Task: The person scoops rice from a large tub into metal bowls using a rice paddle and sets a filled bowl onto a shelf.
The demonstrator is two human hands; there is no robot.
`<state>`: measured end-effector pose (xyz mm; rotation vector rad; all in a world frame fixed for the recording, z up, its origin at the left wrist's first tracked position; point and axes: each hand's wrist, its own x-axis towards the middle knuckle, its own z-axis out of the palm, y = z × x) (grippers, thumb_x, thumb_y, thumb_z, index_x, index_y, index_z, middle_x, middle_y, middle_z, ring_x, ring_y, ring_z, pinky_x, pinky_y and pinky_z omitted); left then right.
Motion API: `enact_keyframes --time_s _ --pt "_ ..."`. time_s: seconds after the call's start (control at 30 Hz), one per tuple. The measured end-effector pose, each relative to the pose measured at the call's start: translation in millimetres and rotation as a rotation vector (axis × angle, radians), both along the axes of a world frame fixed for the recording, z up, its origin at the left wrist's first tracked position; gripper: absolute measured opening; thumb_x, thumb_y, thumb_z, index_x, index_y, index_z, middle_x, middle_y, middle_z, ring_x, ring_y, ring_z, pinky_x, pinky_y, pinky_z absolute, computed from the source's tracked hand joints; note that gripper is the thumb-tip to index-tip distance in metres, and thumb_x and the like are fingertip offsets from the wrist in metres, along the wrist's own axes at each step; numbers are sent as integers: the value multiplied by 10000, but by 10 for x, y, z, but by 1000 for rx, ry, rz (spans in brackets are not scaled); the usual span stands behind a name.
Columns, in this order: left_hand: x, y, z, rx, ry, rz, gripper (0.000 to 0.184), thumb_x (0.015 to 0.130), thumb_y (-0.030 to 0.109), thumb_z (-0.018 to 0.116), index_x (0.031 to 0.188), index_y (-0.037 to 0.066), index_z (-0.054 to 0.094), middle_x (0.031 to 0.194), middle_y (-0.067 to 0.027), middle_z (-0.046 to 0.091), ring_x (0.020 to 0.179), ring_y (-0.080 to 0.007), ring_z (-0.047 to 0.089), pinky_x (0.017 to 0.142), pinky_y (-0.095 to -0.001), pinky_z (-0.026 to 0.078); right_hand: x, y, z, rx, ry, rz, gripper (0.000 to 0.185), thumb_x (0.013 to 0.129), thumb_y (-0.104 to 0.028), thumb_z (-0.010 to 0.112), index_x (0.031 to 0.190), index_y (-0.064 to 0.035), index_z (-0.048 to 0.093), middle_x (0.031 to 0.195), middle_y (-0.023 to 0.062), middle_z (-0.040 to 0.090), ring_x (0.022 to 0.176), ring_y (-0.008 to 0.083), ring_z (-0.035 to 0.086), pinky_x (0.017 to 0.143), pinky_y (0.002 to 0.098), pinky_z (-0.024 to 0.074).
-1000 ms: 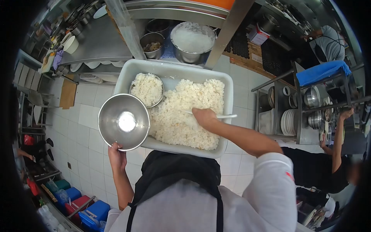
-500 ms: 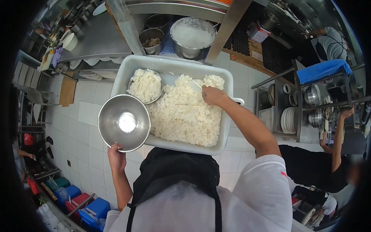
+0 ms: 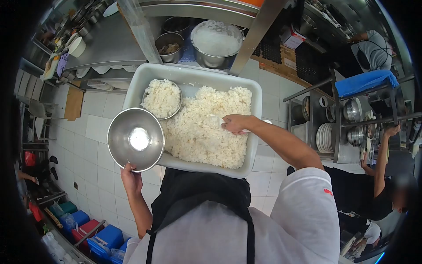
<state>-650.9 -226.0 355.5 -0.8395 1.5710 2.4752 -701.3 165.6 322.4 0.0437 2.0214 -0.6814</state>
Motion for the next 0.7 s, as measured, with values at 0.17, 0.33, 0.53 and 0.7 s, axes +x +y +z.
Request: enact_keyframes --time_s 0.17,0.33,0.53,0.7 --pt "-169 164 94 23 -13 -40 354 698 -26 426 1050 15 422 775 -16 453 682 -104 433 701 -274 399 69 -39 13 -24 -58 -126 306 856 -245 356 826 42 459 562 120 523 381 203 486 419 357 415" --pt "-264 117 86 -8 3 -69 317 693 -29 424 1008 5 430 782 -18 451 697 -106 450 700 -283 420 482 -18 -139 284 442 -103 315 848 -292 414 809 -6 542 590 113 571 462 209 558 462 338 453" --pt "-334 94 33 -12 0 -105 305 708 -20 420 1011 9 424 809 -27 458 729 -115 462 720 -293 425 752 -252 19 150 191 -556 306 856 -293 428 782 -22 548 541 93 547 434 191 550 458 321 454" --pt "-454 164 -17 -16 13 -179 250 721 -1 414 970 11 420 856 -44 469 786 -141 495 747 -322 458 784 -377 -248 13 152 -728 285 855 -262 444 796 -2 544 525 85 526 410 166 523 416 302 434"
